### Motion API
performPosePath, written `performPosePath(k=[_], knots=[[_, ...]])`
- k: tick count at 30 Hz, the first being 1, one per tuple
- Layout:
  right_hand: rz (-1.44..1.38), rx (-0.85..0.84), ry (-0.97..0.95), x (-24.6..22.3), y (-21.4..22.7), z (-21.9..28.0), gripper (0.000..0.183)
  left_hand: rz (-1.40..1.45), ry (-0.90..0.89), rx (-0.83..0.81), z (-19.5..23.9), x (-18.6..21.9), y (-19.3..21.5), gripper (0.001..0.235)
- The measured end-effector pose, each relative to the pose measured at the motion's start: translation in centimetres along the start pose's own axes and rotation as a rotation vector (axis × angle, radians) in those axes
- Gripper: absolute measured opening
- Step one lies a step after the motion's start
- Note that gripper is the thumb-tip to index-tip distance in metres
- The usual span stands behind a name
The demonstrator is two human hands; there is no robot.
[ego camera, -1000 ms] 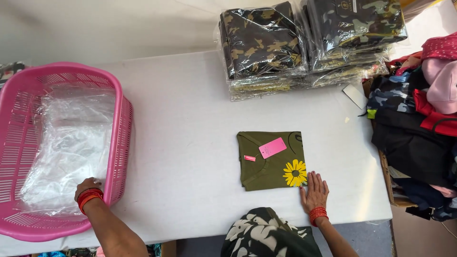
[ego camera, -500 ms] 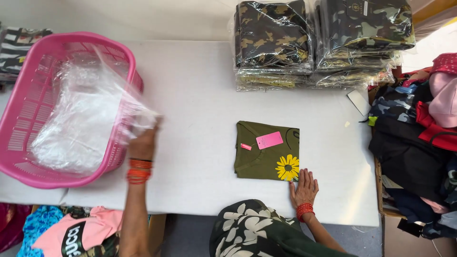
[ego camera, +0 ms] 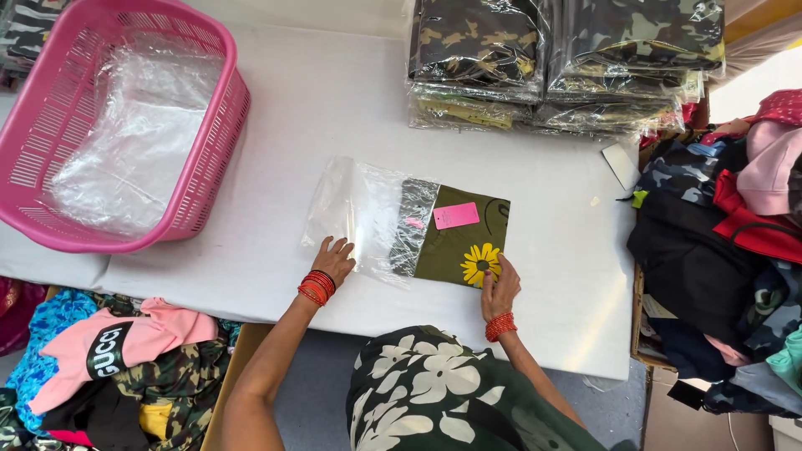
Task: The person folds a green t-shirt on a white table, aligns the edges, and places a pink tag on top. They then place the folded shirt into a clear plastic bag and seal it.
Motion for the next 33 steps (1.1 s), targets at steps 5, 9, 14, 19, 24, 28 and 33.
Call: performPosePath(k=[5, 9, 14, 19, 24, 28, 33], knots=[[0.010, -0.243, 0.409, -8.9, -2.0, -1.1, 0.054, 0.725, 0.280, 0.516, -4.4, 1.3, -5.3, 0.057], [0.014, -0.286, 0.513, -13.9, -4.9, -1.4, 0.062, 0.921, 0.400, 0.333, -4.6, 5.8, 0.9, 0.072], [-0.523, -0.616, -0.007, -11.3, -14.4, -1.6, 0.083, 0.835, 0.535, 0.199, -2.9, 9.6, 4.8, 0.100], [-0.665, -0.613, -0.130, -8.5, -18.5, -2.3, 0.078, 0.880, 0.454, 0.492, -3.2, 10.2, 2.0, 0.061], [-0.985, -0.748, -0.431, -10.9, -16.3, -2.3, 0.051, 0.992, 0.289, 0.876, 1.6, 9.2, 9.3, 0.051], [-1.227, -0.855, -0.621, -10.9, -16.4, -1.9, 0.054, 1.501, -0.058, 0.841, 2.5, 10.6, 13.7, 0.036], [-1.156, -0.959, -0.106, -6.4, -20.5, -1.7, 0.061, 2.411, -0.632, 0.712, 2.8, 9.6, 15.7, 0.026]])
Point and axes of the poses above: each hand's wrist, its own z-axis away from the middle knuckle, its own y-axis out of the back of the hand, x = y × z, the point moved 5 cm from there along -z, towards the middle knuckle, and after that the axes turned 10 degrees about z, right-handed, at the moved point
